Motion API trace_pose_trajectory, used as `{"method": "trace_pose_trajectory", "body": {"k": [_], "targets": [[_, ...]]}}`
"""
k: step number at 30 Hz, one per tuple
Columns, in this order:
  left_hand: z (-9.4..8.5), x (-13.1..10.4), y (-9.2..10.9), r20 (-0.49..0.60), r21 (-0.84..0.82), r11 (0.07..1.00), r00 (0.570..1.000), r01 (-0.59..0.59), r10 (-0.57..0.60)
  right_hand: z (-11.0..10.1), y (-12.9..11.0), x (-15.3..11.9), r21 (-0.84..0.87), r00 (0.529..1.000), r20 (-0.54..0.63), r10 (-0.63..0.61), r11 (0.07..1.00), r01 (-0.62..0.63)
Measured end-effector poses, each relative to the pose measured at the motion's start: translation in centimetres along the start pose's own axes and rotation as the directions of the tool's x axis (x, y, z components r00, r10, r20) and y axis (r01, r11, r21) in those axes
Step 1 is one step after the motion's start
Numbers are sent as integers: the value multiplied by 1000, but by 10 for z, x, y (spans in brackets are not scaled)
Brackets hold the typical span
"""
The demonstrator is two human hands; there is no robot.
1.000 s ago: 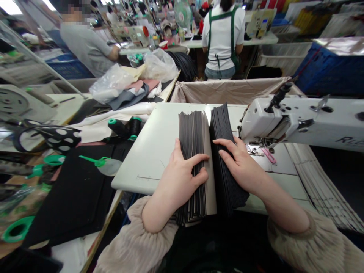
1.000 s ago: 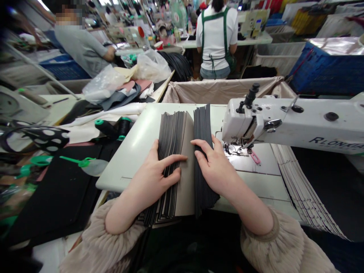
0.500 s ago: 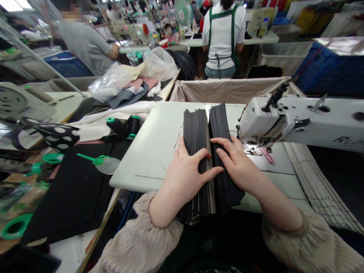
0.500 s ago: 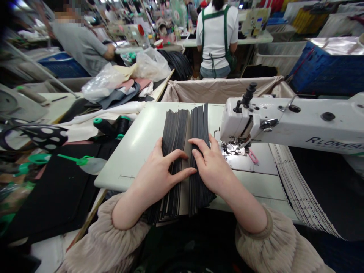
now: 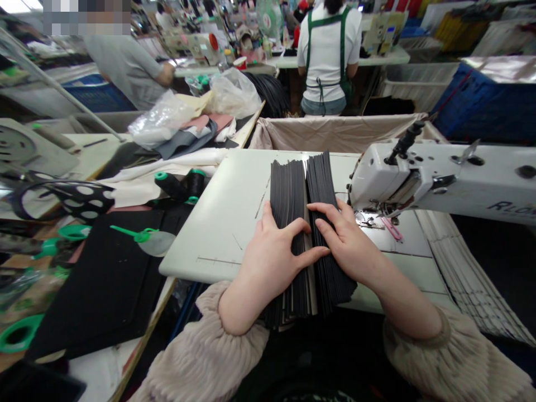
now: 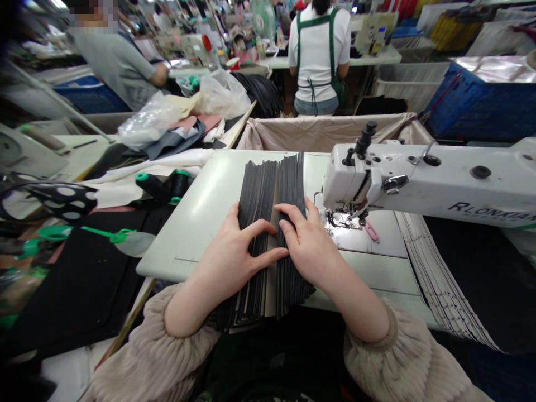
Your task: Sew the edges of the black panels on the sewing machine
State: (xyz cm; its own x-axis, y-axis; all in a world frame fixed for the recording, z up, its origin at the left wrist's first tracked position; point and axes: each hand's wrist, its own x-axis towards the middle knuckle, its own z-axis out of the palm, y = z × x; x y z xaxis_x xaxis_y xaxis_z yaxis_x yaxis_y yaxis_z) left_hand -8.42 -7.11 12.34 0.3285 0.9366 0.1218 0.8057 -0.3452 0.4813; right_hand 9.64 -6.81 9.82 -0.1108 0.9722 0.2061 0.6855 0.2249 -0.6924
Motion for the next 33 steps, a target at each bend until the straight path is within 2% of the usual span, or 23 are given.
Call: {"method": "trace_pose_trajectory", "body": {"k": [17,29,33], "targets": [[-5,-1,-10,14,-53,998,999,-44,44,-4,-3,0,6,1000,11,19,1000,-19],[-8,-5,-13,-16,-49,999,1000,12,-13,-2,-1,1,7,997,-71,-30,999,31],[-13,-6,-15,28,-60,998,1000,7,-5,0,-3,0,22,996,-84,-22,999,24]]}}
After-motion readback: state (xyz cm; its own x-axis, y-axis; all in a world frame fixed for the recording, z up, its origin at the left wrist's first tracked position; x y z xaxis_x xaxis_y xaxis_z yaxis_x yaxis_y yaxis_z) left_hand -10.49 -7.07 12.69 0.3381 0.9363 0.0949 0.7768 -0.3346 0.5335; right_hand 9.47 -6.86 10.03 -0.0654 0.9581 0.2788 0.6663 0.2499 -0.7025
